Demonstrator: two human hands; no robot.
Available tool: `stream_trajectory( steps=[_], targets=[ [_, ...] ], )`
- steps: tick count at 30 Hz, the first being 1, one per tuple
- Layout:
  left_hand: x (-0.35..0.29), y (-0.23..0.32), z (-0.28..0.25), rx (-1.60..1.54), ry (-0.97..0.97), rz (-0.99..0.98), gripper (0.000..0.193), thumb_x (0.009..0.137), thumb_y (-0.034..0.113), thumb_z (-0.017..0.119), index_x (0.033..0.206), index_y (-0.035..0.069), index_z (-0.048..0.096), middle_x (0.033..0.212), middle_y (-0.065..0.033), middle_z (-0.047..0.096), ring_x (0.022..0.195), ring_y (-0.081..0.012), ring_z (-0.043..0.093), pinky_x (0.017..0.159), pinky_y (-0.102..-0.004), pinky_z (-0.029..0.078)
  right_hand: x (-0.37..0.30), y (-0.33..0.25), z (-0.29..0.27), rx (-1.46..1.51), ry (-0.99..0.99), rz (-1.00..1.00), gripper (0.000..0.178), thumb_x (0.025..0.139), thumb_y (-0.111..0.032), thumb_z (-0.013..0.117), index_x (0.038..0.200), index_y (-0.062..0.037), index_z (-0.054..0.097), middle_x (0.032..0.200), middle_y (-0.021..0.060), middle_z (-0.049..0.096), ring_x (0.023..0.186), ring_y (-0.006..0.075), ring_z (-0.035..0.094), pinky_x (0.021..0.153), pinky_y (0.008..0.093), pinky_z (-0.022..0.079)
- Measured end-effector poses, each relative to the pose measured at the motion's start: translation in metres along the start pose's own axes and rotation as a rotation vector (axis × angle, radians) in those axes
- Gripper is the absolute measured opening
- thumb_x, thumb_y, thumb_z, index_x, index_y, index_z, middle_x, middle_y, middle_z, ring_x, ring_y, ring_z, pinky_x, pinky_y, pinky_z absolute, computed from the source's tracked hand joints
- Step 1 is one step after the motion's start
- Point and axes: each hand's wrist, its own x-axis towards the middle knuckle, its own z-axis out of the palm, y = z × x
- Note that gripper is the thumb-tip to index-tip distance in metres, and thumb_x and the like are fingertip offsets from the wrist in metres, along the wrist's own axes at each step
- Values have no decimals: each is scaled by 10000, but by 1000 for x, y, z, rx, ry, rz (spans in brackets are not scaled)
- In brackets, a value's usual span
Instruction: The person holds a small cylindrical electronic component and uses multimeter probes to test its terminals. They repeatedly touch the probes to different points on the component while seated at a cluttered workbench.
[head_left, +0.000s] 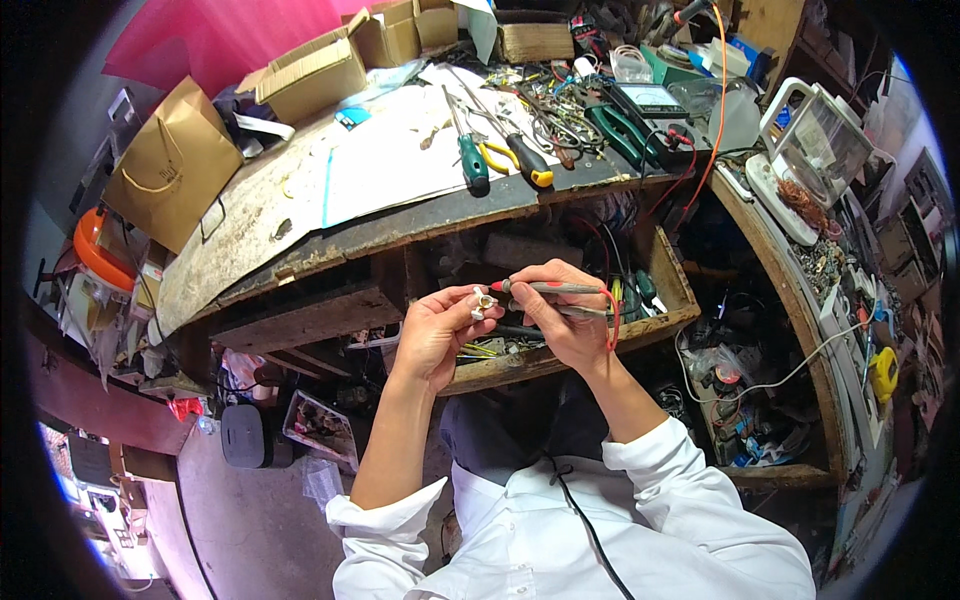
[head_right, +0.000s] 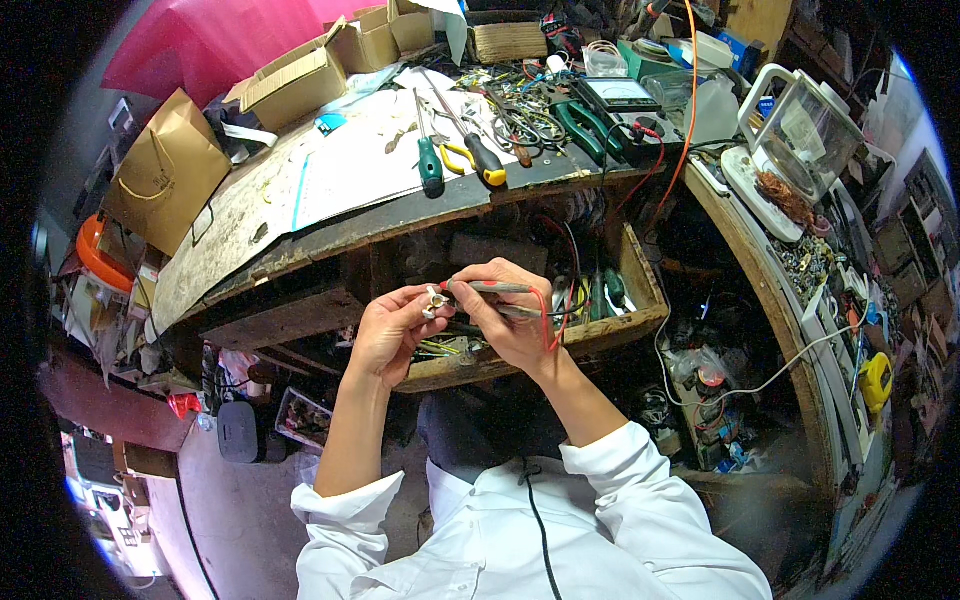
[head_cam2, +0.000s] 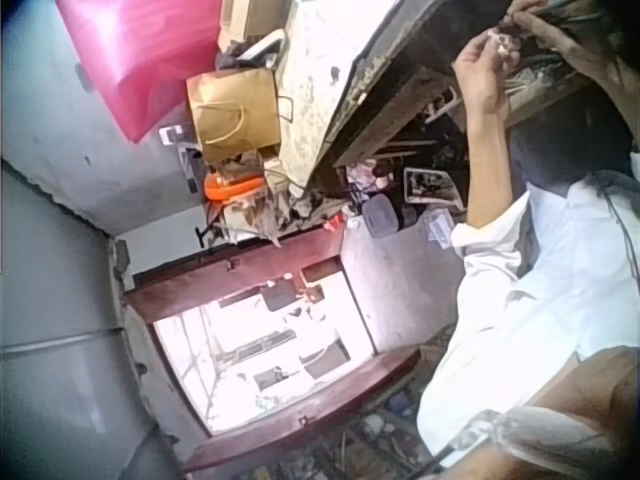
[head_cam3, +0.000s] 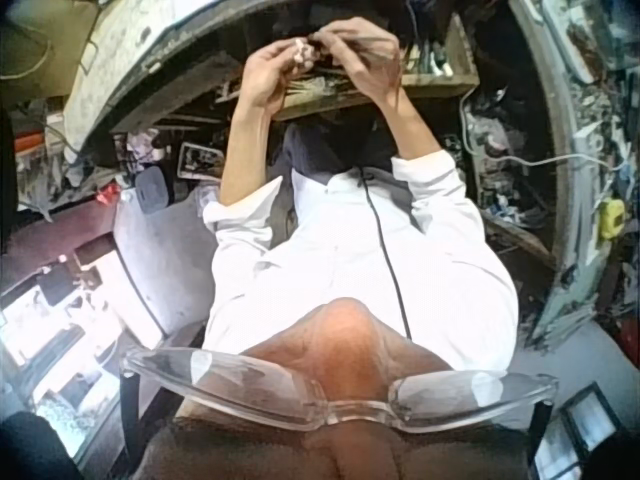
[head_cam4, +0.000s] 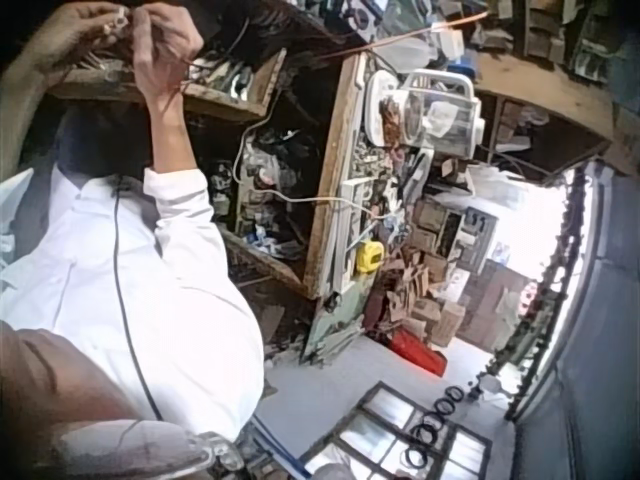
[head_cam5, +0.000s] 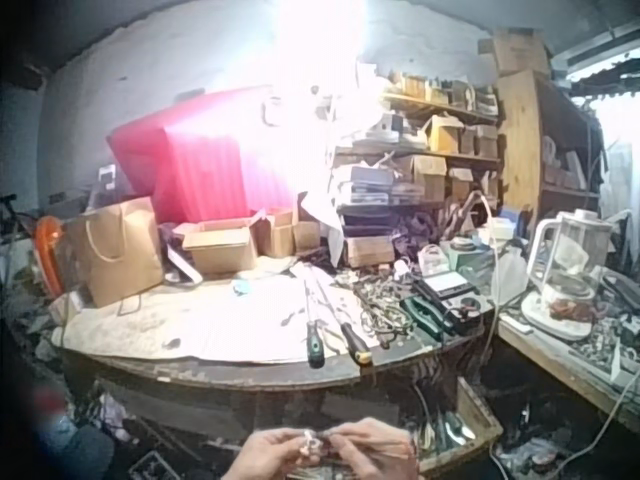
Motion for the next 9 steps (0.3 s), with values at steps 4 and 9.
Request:
stream_trajectory(
  steps=[4,9],
  targets=[
    [0,0,0,-12,4,-4,214,979,84,628,1135,-62,645,1006,-159,717,894,-223,737,770,-289,631,0,-2,-1,-14,-16,-9,70,899,-50,715,929,12,732,842,83,700,638,119,630,552,252,490],
    [0,0,-1,-17,-15,-6,214,976,80,631,1137,-60,649,1009,-164,719,891,-227,738,771,-290,629,0,-7,-1,11,-35,49,74,913,-53,705,953,-1,738,862,74,704,647,125,656,552,255,520]
  ],
)
